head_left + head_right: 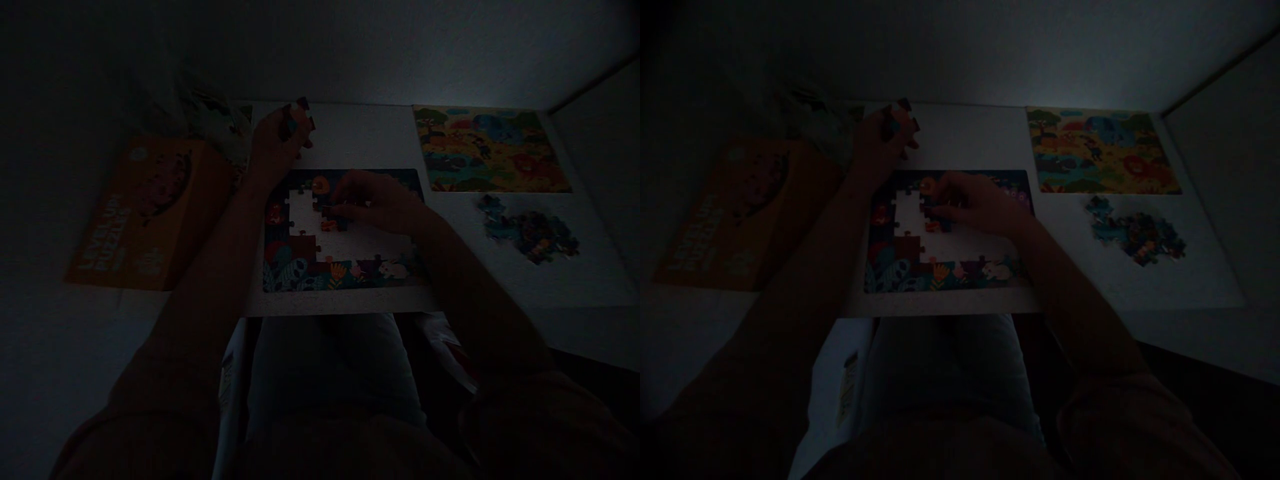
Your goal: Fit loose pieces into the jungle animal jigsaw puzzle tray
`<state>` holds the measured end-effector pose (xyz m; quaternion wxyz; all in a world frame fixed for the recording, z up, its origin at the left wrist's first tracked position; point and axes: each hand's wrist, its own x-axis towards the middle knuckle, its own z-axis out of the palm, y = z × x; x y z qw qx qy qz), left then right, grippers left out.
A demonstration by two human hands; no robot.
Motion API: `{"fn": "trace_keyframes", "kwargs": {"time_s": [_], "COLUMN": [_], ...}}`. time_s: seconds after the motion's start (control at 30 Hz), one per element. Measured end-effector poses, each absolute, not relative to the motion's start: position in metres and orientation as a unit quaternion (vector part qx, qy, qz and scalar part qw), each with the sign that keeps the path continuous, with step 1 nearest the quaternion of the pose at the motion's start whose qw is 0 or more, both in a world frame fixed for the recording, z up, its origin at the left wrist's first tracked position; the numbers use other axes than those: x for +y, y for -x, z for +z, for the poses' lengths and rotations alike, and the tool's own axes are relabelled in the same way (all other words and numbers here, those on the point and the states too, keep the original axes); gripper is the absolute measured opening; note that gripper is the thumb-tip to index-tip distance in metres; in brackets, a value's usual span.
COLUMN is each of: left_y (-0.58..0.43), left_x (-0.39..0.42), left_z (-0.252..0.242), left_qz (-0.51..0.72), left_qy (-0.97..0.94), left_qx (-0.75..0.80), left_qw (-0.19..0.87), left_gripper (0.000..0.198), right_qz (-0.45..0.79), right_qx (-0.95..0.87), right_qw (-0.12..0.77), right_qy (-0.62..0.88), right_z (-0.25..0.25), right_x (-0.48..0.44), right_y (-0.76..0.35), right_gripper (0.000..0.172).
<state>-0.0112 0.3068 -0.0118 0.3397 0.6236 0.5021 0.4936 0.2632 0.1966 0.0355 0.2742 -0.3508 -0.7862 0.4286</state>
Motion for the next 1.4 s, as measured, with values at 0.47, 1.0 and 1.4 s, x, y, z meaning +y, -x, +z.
{"fn": "trace_keyframes", "kwargs": {"time_s": [0.47, 1.0, 1.4], "left_y": [0.004, 0.006, 0.004], "left_x": [0.290, 0.296, 0.296], "left_z": [0.005, -0.001, 0.001], "left_qz": [0.520, 0.529, 0.512], "left_qy": [-0.637, -0.646, -0.644], "left_qx": [0.481, 0.452, 0.464], "left_qw": [0.304, 0.314, 0.328], "left_gripper": [0.103, 0.090, 0.067], "right_qz": [0.364, 0.430, 0.453], "right_qx": [-0.853, -0.825, -0.838], "right_qw": [0.201, 0.179, 0.107], "right_qy": [0.316, 0.321, 0.285], "right_z": [0.036, 0.049, 0.051], "right_x": [0.190, 0.184, 0.181], "right_y": [-0.266, -0.263, -0.257], "right_gripper": [0.061, 0.026, 0.029]}}
